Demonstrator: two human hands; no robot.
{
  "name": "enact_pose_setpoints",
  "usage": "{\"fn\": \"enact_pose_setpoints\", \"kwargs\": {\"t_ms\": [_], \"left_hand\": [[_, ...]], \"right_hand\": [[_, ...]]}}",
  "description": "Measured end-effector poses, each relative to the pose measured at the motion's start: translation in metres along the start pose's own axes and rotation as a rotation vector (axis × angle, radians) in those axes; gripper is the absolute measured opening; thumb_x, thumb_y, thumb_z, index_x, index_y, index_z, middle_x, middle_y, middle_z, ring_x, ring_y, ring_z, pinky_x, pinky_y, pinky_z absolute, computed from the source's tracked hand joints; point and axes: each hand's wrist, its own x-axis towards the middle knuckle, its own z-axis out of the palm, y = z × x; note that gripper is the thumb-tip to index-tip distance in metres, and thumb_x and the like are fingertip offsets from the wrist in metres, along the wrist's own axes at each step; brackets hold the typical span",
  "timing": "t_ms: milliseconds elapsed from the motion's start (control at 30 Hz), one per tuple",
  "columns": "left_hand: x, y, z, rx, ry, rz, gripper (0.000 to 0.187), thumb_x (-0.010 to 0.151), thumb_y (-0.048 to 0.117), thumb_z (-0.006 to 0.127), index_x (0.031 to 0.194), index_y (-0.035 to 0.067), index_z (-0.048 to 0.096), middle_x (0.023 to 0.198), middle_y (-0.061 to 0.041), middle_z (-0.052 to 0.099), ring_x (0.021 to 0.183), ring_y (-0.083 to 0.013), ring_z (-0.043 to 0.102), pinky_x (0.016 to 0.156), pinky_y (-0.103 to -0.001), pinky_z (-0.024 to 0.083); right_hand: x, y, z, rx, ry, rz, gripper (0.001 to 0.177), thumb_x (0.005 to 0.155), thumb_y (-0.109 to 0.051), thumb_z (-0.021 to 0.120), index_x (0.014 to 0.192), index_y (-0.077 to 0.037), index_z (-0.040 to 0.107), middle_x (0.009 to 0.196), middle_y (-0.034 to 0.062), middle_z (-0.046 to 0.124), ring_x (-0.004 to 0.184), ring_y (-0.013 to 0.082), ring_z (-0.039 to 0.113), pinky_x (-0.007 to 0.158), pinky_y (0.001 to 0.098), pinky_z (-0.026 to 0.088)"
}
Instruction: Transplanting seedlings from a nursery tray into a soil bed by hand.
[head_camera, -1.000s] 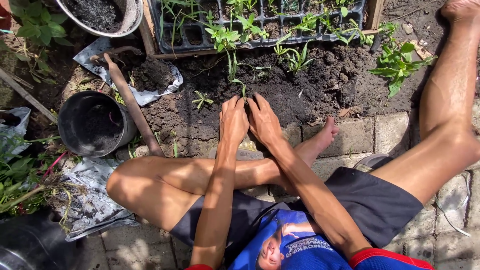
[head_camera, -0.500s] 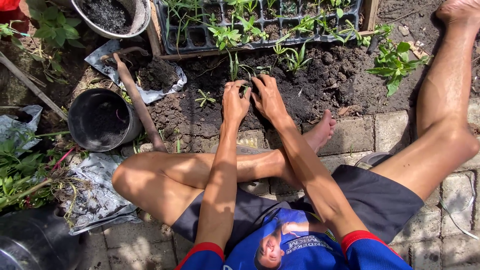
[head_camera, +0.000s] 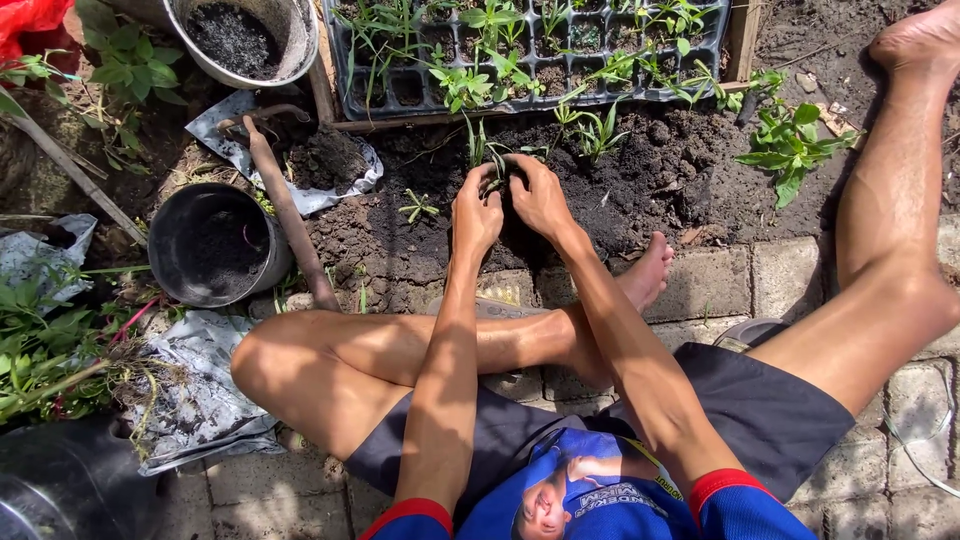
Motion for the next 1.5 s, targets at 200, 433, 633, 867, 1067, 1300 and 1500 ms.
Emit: {"fn": "enact_pose_setpoints", "kwargs": {"t_ms": [200,433,633,867,1067,1300,1500], "left_hand": [[-0.026,0.028,-0.014,0.102,-0.016,-0.004,0.044,0.092,0.004,0.054,0.136,0.007,0.06,0.125,-0.028,0.068,0.12,-0.0439,0.065,0.104,-0.051,0.056],[-0.029,-0.052,-0.007,0.324,-0.135,0.202,0.045,0.093,0.006,0.055,0.137,-0.004,0.058,0.13,-0.03,0.063,0.124,-0.0476,0.061,0.106,-0.053,0.052],[-0.015,-0.082,-0.005,0.569,-0.239,0.155,0.051,0.096,0.024,0.057,0.143,0.002,0.055,0.142,-0.019,0.057,0.133,-0.0417,0.054,0.109,-0.054,0.049],[-0.036,0.037,-0.079,0.781,-0.63,0.063,0.054,0.099,0.019,0.059,0.148,-0.002,0.051,0.146,-0.027,0.054,0.141,-0.0428,0.048,0.112,-0.057,0.043],[0.0,0.067,-0.114,0.817,-0.792,0.04,0.045,0.098,0.016,0.061,0.139,-0.004,0.06,0.135,-0.033,0.061,0.13,-0.0479,0.056,0.106,-0.058,0.048],[0.023,0.101,-0.135,0.618,-0.768,0.091,0.04,0.1,0.011,0.057,0.137,-0.004,0.06,0.129,-0.032,0.065,0.124,-0.047,0.061,0.1,-0.059,0.051],[0.029,0.096,-0.167,0.613,-0.525,0.201,0.039,0.094,-0.007,0.056,0.133,-0.01,0.06,0.112,-0.034,0.068,0.105,-0.0527,0.068,0.087,-0.061,0.056]], "right_hand": [[-0.028,-0.016,-0.013,-0.174,-0.132,-0.011,0.052,0.097,-0.012,0.055,0.147,-0.001,0.05,0.142,0.0274,0.053,0.13,0.0473,0.053,0.108,0.0571,0.045],[-0.053,-0.014,0.0,-0.409,-0.265,0.043,0.064,0.096,-0.018,0.056,0.156,-0.004,0.038,0.154,0.0257,0.041,0.141,0.0458,0.042,0.118,0.055,0.038],[-0.051,-0.025,-0.001,-0.579,-0.353,0.042,0.07,0.095,-0.025,0.06,0.158,-0.008,0.034,0.157,0.0241,0.034,0.14,0.0474,0.043,0.116,0.0546,0.043],[-0.014,-0.005,-0.013,-0.743,-0.574,0.05,0.072,0.091,-0.02,0.071,0.155,-0.009,0.039,0.155,0.0262,0.035,0.132,0.0495,0.051,0.1,0.0612,0.055],[-0.024,-0.021,-0.003,-0.737,-0.351,0.05,0.055,0.097,-0.036,0.059,0.147,-0.013,0.05,0.145,0.0221,0.044,0.127,0.043,0.054,0.095,0.0557,0.055],[-0.046,-0.051,0.002,-0.544,-0.098,0.03,0.045,0.1,-0.035,0.057,0.138,-0.012,0.059,0.141,0.02,0.049,0.13,0.0378,0.049,0.096,0.0518,0.047],[-0.039,-0.024,0.039,-0.401,0.012,-0.13,0.029,0.099,-0.03,0.06,0.119,-0.012,0.069,0.103,0.01,0.062,0.106,0.0303,0.063,0.086,0.0419,0.052]]}}
